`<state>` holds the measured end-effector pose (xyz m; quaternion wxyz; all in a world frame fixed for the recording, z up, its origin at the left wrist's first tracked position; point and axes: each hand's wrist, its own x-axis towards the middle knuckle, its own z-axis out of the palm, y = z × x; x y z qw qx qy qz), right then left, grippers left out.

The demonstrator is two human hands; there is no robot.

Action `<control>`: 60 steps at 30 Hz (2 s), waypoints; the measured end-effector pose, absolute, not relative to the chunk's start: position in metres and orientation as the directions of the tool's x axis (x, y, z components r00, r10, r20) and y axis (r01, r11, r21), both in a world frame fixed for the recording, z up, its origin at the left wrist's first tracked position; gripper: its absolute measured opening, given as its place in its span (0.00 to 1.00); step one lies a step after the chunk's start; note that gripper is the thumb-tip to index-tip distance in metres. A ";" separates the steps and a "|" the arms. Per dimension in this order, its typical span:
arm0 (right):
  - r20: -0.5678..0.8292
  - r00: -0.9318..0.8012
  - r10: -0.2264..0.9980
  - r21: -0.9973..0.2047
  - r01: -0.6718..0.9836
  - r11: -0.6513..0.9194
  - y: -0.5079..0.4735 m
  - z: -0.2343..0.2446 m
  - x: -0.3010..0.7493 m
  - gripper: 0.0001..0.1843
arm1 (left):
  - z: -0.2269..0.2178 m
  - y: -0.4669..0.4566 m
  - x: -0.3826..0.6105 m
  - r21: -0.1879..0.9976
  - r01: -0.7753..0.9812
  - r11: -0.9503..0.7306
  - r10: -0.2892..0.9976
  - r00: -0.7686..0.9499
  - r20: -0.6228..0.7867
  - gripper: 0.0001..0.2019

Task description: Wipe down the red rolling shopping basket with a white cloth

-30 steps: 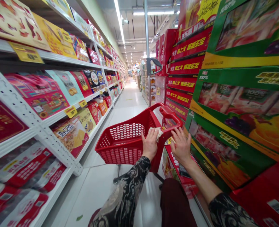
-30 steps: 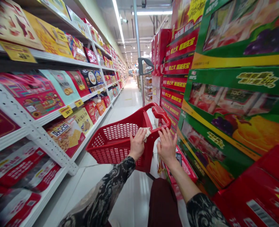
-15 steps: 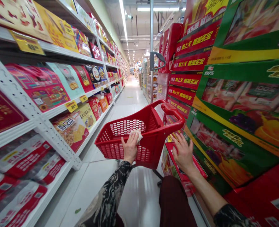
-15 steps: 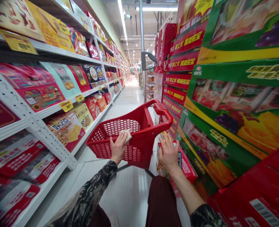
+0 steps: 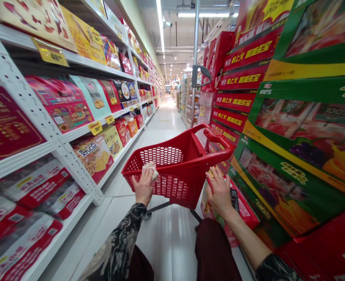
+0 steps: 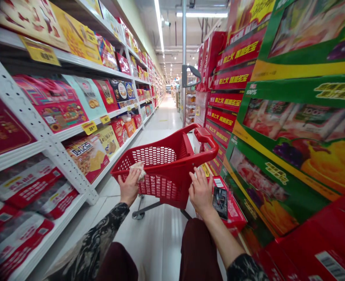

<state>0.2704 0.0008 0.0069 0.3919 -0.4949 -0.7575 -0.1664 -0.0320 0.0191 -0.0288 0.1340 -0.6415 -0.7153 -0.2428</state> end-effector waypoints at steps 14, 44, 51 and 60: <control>0.726 -0.273 0.631 -0.145 0.836 0.529 -0.005 -0.002 0.257 0.18 | -0.037 0.018 -0.020 0.168 0.985 -0.037 0.860 -0.054 0.507 0.27; 0.574 -0.208 0.792 -0.649 0.473 0.595 -0.045 -0.027 0.176 0.30 | -0.013 -0.013 0.076 0.919 -0.392 0.039 0.929 -0.324 -0.178 0.11; 0.527 -0.299 0.796 -0.502 0.646 0.575 -0.042 -0.048 0.179 0.38 | -0.005 -0.033 0.083 0.874 -0.348 0.339 0.935 0.026 -0.353 0.14; 0.621 -0.398 0.675 -0.514 0.443 0.734 -0.024 -0.025 0.217 0.26 | 0.011 -0.047 0.075 0.904 -0.049 0.426 0.892 0.193 -0.410 0.16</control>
